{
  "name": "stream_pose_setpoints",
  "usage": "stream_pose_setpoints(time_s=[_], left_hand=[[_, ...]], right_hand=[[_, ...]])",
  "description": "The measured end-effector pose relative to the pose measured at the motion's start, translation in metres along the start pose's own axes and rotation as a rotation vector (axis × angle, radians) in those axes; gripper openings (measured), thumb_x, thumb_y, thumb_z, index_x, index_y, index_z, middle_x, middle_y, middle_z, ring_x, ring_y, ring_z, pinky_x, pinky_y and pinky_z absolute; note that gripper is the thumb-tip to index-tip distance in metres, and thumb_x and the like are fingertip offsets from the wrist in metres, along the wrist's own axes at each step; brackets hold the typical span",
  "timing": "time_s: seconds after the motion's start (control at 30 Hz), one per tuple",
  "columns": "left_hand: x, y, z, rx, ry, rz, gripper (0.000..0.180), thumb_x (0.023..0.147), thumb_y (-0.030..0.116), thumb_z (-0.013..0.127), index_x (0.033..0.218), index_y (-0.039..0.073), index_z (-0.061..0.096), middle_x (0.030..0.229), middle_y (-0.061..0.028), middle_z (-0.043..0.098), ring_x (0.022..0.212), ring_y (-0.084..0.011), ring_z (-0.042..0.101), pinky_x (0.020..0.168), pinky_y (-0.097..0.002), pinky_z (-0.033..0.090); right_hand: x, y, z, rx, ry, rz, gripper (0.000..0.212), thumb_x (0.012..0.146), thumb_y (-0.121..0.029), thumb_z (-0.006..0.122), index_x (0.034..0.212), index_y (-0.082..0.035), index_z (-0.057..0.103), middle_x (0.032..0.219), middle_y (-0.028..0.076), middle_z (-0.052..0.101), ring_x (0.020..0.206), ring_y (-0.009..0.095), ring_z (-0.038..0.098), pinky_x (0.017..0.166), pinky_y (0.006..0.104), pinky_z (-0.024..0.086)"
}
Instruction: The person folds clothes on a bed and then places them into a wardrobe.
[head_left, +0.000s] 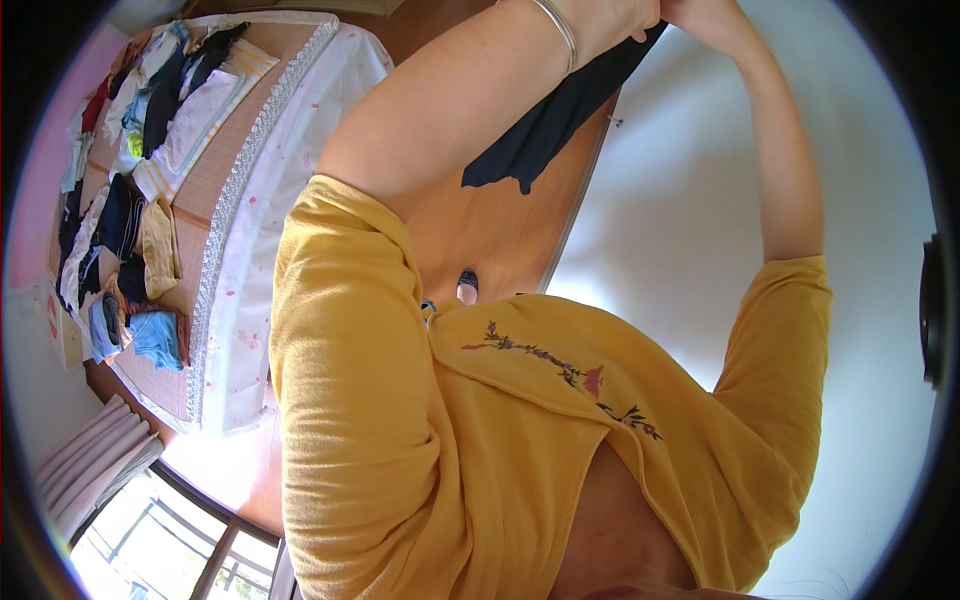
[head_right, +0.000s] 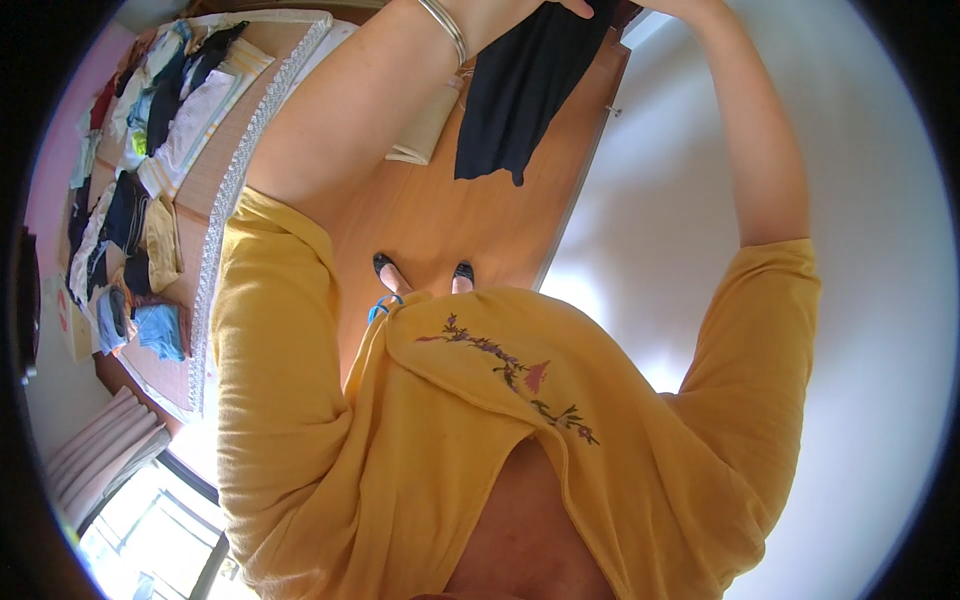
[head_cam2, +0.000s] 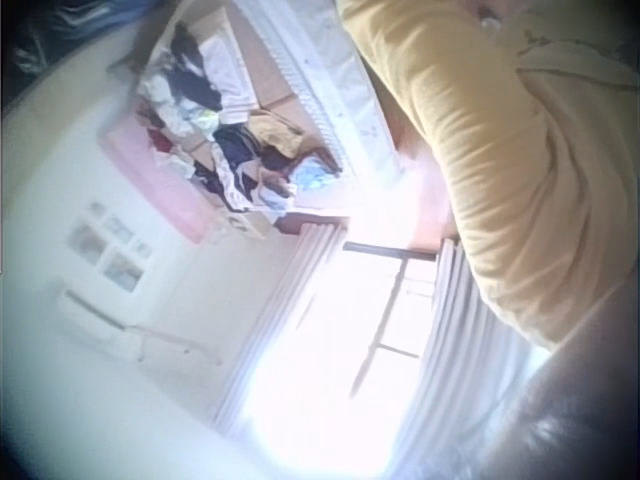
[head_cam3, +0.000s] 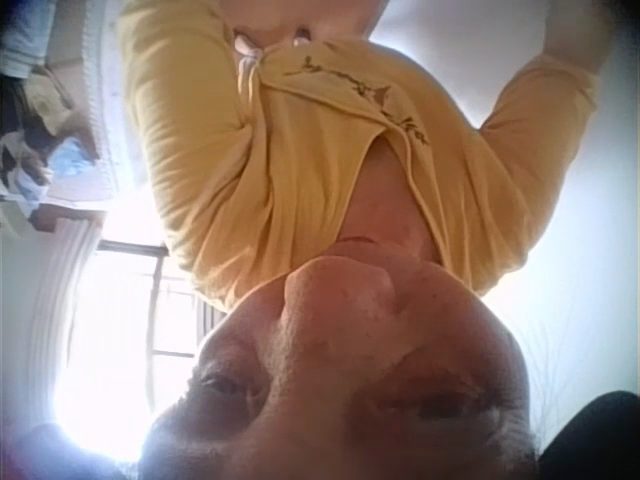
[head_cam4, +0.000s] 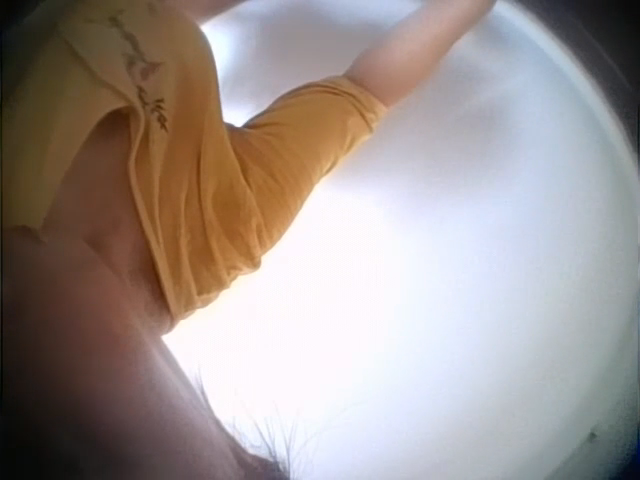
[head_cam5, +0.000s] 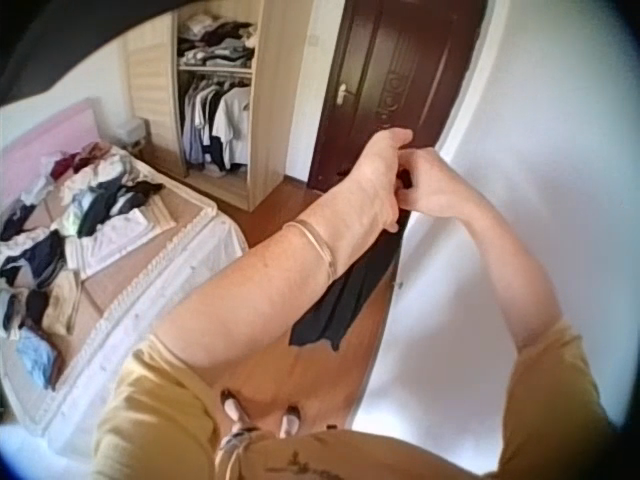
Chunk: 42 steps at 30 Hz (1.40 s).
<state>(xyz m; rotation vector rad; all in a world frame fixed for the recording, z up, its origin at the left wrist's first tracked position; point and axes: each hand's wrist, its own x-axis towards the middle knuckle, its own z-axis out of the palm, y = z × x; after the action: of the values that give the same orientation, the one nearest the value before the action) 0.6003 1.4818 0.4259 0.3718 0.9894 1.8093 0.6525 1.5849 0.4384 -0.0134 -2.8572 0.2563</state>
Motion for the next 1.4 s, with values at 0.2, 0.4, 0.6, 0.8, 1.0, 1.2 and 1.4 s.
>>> stream_pose_setpoints(time_s=[0.2,0.4,0.6,0.8,1.0,1.2,1.4], left_hand=[[0.005,-0.013,-0.035,-0.058,-0.06,0.022,0.066,0.078,0.043,0.045,0.13,0.006,0.029,0.137,-0.0181,0.021,0.128,-0.032,0.013,0.099,-0.057,-0.001],[-0.013,-0.037,-0.113,-0.177,-0.164,0.185,0.028,0.081,0.027,0.049,0.093,0.003,0.054,0.08,-0.012,0.06,0.078,-0.0288,0.059,0.072,-0.0381,0.045],[-0.01,-0.17,-0.256,0.432,0.433,0.173,0.031,0.081,0.018,0.048,0.106,0.002,0.055,0.103,-0.0087,0.058,0.099,-0.0182,0.05,0.085,-0.0289,0.038],[0.005,-0.246,-0.249,0.582,0.445,0.283,0.045,0.072,0.011,0.054,0.115,0.002,0.047,0.119,-0.0166,0.047,0.11,-0.0286,0.045,0.091,-0.0337,0.036],[-0.002,-0.255,-0.215,0.948,0.683,0.453,0.019,0.07,0.01,0.059,0.087,0.003,0.059,0.083,-0.013,0.06,0.08,-0.0296,0.057,0.071,-0.0331,0.044],[-0.021,-0.285,-0.179,1.043,0.64,0.928,0.012,0.06,0.004,0.064,0.066,0.008,0.054,0.066,-0.0079,0.052,0.064,-0.026,0.052,0.056,-0.0351,0.041],[-0.035,-0.308,-0.142,1.008,0.347,0.923,0.011,0.06,0.001,0.063,0.064,0.007,0.054,0.073,-0.0074,0.054,0.072,-0.0248,0.053,0.059,-0.0328,0.044]], right_hand=[[0.008,0.002,0.017,0.024,-0.061,0.074,0.023,0.059,-0.002,0.059,0.081,0.005,0.055,0.075,0.016,0.06,0.072,0.023,0.056,0.066,0.0325,0.044],[-0.001,0.068,0.016,0.388,0.034,0.112,0.013,0.06,0.0,0.047,0.072,0.002,0.052,0.067,0.007,0.054,0.066,0.014,0.051,0.058,0.0261,0.041],[0.004,0.107,-0.023,0.705,0.151,-0.025,0.028,0.074,0.009,0.036,0.095,-0.001,0.052,0.11,0.008,0.05,0.099,0.015,0.046,0.089,0.0252,0.033],[0.001,0.089,-0.056,0.899,0.157,-0.162,0.018,0.073,0.01,0.037,0.078,-0.003,0.049,0.105,0.013,0.052,0.089,0.019,0.051,0.079,0.0259,0.041],[-0.001,0.105,-0.084,0.853,0.096,-0.213,0.02,0.074,0.011,0.036,0.081,-0.002,0.049,0.107,0.016,0.052,0.09,0.021,0.052,0.078,0.0269,0.043],[-0.004,0.118,-0.074,0.846,0.421,-0.022,0.02,0.074,0.01,0.039,0.086,0.0,0.053,0.099,0.015,0.055,0.087,0.022,0.054,0.076,0.0302,0.045],[0.0,0.14,-0.057,0.901,0.603,0.085,0.017,0.074,0.009,0.042,0.085,0.001,0.052,0.089,0.013,0.057,0.082,0.023,0.056,0.076,0.0328,0.047]])
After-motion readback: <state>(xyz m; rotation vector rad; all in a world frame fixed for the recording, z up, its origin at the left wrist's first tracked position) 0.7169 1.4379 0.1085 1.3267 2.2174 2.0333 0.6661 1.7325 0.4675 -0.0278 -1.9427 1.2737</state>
